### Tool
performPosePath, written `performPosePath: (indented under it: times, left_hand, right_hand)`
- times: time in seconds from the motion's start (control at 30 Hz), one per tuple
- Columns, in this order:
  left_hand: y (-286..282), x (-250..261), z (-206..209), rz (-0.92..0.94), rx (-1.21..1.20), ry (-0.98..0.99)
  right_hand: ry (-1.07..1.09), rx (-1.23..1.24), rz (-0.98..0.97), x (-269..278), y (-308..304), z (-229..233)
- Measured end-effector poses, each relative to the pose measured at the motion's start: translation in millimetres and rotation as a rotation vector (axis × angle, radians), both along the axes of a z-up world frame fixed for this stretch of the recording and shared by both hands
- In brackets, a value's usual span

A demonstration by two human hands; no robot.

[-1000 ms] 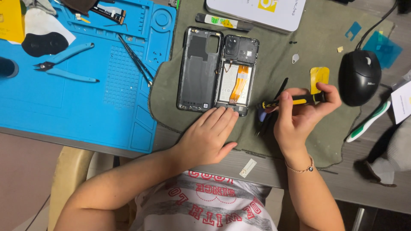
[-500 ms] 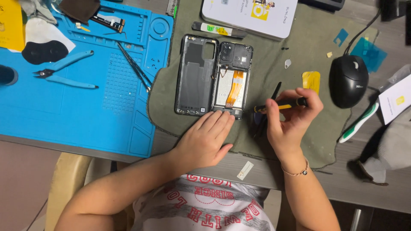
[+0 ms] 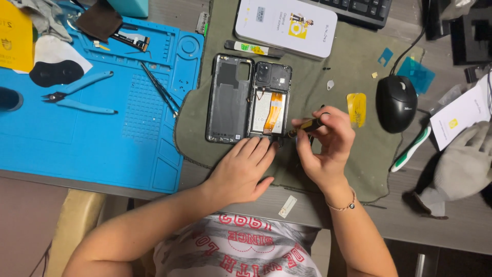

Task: The person uses a screwdriver to remove screws from the back of a disassembled smartphone. They then use a plastic pry tool to carefully lift and disconnect internal components, including the battery and ribbon cables, from the phone's chassis.

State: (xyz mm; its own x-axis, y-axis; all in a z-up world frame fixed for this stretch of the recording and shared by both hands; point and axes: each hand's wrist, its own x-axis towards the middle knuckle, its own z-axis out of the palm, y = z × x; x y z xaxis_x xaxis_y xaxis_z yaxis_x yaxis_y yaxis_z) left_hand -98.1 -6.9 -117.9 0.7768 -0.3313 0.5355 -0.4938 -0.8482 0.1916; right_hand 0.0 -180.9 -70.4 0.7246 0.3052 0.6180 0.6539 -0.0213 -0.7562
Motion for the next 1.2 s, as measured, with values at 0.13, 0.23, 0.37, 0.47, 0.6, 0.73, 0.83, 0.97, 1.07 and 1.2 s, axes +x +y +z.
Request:
performPosePath:
  times: [0.13,0.23,0.37,0.47,0.6,0.73,0.83,0.97,1.07,1.2]
  left_hand:
    - [-1,0,-3,-0.002,-0.015,0.000]
    - [-1,-1,-1,0.011,0.007,0.002]
    - [-1,0,0,-0.001,-0.007,0.002]
    - [-2,-1,-3,0.000,-0.008,-0.001]
    - [-2,0,-2,0.012,-0.003,-0.004]
    - [-3,-2,-2,0.009,0.005,0.002]
    - [-3,-2,0,0.021,0.009,0.003]
    - [-2,-2,4,0.032,0.010,0.002]
    - [-2,-3,6,0.027,0.009,0.001]
    - [-2,-4,7,0.005,-0.021,0.009]
  right_hand:
    - [-0.100,-0.039,-0.023,4,-2,3]
    - [-0.087,-0.049,-0.041,2,-2,7]
    - [-0.071,0.007,0.085,1,4,11]
    - [-0.123,-0.002,0.059,6,0,13]
    - [-0.038,0.003,0.091,3,-7,10]
    - [-0.077,0.053,0.131,4,-5,15]
    - [-0.157,-0.003,0.048,6,-6,12]
    - [-0.072,0.016,0.102,1,-7,18]
    - [-0.098,0.010,0.076,4,-10,12]
    - [-0.102,-0.013,0.052,1,-10,20]
